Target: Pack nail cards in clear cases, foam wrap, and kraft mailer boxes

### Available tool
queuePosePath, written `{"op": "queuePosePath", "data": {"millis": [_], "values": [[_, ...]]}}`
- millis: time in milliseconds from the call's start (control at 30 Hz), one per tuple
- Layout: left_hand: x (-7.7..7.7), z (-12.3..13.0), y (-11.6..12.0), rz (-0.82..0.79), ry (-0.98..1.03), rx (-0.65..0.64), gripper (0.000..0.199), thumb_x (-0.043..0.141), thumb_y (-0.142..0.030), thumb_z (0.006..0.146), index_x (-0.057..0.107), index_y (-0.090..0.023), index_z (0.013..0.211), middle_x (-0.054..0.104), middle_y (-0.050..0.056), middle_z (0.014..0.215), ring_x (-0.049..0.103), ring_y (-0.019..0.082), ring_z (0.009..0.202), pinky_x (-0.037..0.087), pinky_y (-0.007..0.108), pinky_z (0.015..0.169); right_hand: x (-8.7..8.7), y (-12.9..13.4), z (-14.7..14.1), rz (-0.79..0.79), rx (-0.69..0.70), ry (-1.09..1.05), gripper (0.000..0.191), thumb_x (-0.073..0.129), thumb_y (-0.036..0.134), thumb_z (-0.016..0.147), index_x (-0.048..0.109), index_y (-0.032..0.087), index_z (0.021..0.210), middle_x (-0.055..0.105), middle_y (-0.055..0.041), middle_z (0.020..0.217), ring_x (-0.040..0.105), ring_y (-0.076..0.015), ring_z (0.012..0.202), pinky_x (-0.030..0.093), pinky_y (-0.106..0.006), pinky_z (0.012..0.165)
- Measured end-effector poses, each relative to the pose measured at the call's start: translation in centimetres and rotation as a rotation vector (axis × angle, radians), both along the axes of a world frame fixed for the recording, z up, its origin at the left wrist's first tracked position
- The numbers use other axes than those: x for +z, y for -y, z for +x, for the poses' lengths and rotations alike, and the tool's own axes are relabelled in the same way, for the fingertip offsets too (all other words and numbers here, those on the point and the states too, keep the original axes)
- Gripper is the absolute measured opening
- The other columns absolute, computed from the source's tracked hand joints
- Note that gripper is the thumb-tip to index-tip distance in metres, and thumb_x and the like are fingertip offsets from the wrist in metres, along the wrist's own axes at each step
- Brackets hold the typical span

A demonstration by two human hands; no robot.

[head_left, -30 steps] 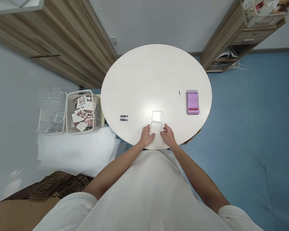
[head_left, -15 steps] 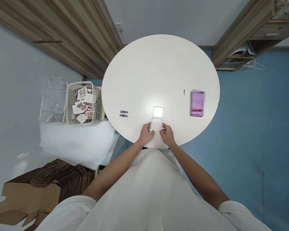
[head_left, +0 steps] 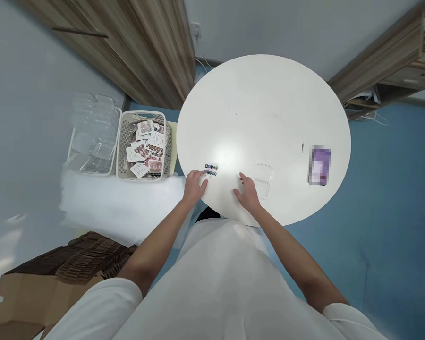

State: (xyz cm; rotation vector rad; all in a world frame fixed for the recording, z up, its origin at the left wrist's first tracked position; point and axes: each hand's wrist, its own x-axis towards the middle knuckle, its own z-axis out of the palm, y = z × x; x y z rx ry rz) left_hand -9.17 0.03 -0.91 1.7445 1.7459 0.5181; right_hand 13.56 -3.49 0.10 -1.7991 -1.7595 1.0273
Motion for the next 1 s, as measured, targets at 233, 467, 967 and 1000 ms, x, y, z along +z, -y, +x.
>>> {"op": "queuePosePath", "data": {"millis": [233, 467, 967, 1000], "values": [[-1.1, -2.2, -4.5, -0.111, -0.145, -0.265, 0.071, 0.063, -0.035, 0.067, 0.032, -0.021, 0.13, 0.044, 0.008, 0.109, 0.045, 0.025, 0.101, 0.039, 0.038, 0.084, -1.6, -4.7, -6.5, -0.138, 0.055, 0.185, 0.063, 0.053, 0.028, 0.074, 0.027, 0.025, 0.131, 0.041, -0.0087, 0.116, 0.037, -0.0259, 0.108, 0.037, -0.041, 0.087], [-1.6, -1.8, -4.6, -0.152, -0.175, -0.266, 0.058, 0.06, -0.031, 0.071, 0.039, -0.026, 0.124, 0.046, 0.007, 0.106, 0.044, 0.026, 0.101, 0.036, 0.039, 0.081, -2.0, -6.0, -8.6, -0.198, -0.026, 0.333, 0.059, 0.057, 0.026, 0.072, 0.034, 0.03, 0.126, 0.043, -0.0069, 0.109, 0.041, -0.0249, 0.099, 0.036, -0.04, 0.082], [-1.6, -0.4, -2.8, -0.114, 0.062, -0.294, 0.061, 0.057, -0.019, 0.069, 0.036, -0.023, 0.126, 0.054, 0.005, 0.099, 0.049, 0.023, 0.094, 0.036, 0.04, 0.082, -2.2, -3.6, -7.2, -0.116, -0.093, 0.075, 0.067, 0.05, 0.011, 0.071, 0.027, 0.024, 0.132, 0.046, -0.0083, 0.109, 0.047, -0.0219, 0.098, 0.043, -0.038, 0.082], [-1.6, -0.1, -2.7, -0.102, 0.085, -0.311, 0.06, 0.057, -0.019, 0.07, 0.036, -0.023, 0.126, 0.054, 0.005, 0.099, 0.049, 0.022, 0.093, 0.037, 0.039, 0.082, -2.0, -3.4, -6.8, -0.113, -0.096, 0.069, 0.068, 0.05, 0.011, 0.071, 0.025, 0.024, 0.133, 0.045, -0.0084, 0.108, 0.047, -0.0217, 0.098, 0.044, -0.037, 0.081]]}}
